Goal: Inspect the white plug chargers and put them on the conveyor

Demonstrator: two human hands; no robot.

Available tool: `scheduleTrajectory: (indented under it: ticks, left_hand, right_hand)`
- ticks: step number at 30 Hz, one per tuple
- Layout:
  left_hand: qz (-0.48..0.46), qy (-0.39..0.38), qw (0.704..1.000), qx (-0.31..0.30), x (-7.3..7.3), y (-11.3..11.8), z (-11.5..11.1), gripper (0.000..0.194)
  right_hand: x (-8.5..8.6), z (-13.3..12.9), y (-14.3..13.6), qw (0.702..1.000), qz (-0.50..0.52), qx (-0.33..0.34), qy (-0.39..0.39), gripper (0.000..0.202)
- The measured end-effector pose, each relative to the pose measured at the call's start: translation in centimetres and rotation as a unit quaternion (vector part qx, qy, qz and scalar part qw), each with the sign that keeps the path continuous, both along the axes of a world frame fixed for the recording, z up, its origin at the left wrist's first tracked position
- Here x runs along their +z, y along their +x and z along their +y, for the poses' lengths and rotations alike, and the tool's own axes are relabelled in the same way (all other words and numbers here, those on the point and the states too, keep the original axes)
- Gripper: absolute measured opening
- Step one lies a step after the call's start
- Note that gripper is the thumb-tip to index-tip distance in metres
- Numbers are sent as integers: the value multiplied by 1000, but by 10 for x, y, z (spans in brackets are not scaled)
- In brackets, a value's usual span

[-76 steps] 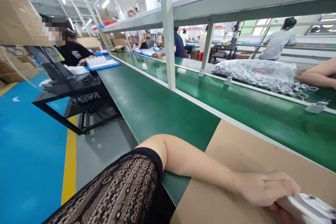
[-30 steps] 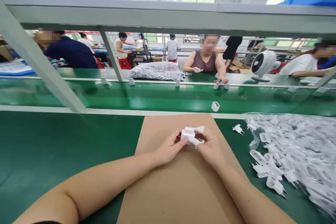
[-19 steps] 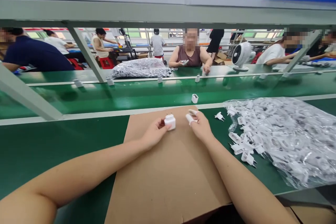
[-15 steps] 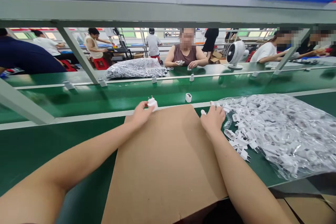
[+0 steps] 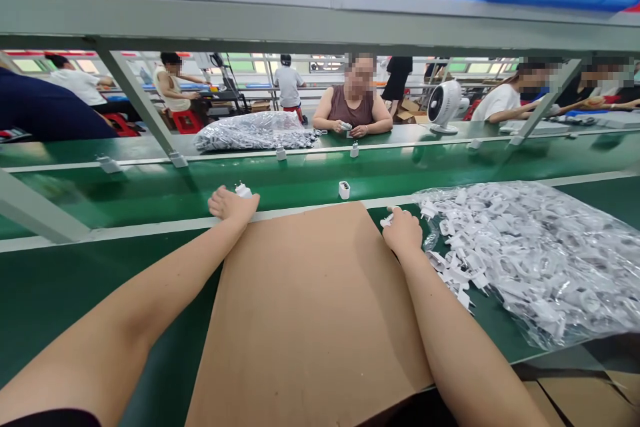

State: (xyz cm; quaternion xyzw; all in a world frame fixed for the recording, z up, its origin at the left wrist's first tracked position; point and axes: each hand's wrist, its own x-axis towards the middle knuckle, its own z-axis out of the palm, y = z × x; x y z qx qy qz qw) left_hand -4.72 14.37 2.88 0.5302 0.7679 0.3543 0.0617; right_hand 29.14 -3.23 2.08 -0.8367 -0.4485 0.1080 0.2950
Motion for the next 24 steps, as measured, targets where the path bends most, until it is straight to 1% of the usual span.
scheduleTrajectory:
  ticks: [1,2,3,5,6,7,9,11,12,14,17,18,19,21,24]
  left_hand:
    - [2,29,999,-18,2,9,-3,86]
    - [0,53,997,-53,3,20,-6,86]
    - [-7,69,992,-103,4,32,-9,82]
    - [-21,63,975,-213,4,59,-13,67]
    - [-27,45,966,-253,2,73,-14,61]
    - [-32,24,958,-283,0,88,-14,59]
    - [-47,-11,948,-315,-7,116,-12,66]
    - [-62,-39,946,-317,-13,141,-7,73]
    - [-69,-51,947,-310,-15,152,-3,72]
    - [-78,-70,950,-293,-18,167,2,58]
    - [-76,-79,953,-282,-16,177,6,25]
    - [-72,-75,953,-284,-14,177,5,17]
    - [-68,-69,952,-290,-12,175,1,13]
    - [-59,-51,946,-313,-8,166,-11,16]
    - [-56,-35,923,-379,-5,141,-47,25]
  right_hand:
    - [-1,1,-1,1000,18,6,22,53]
    - [-3,3,-3,998,40,13,47,54]
    - [-5,5,-6,995,67,24,72,54]
    - [-11,8,-11,984,128,51,114,50]
    - [-14,10,-14,977,159,65,130,47]
    - [-17,11,-16,968,190,77,142,44]
    - [-21,13,-21,953,243,95,157,40]
    - [-23,13,-24,938,286,104,168,39]
    - [-24,13,-25,931,305,107,171,40]
    - [-23,12,-26,918,337,110,179,43]
    - [-23,12,-26,903,372,105,190,50]
    - [-22,12,-26,898,381,101,195,53]
    - [-22,12,-26,893,391,97,201,55]
    - [-18,11,-27,881,412,97,211,53]
    - [-10,6,-29,861,445,121,214,41]
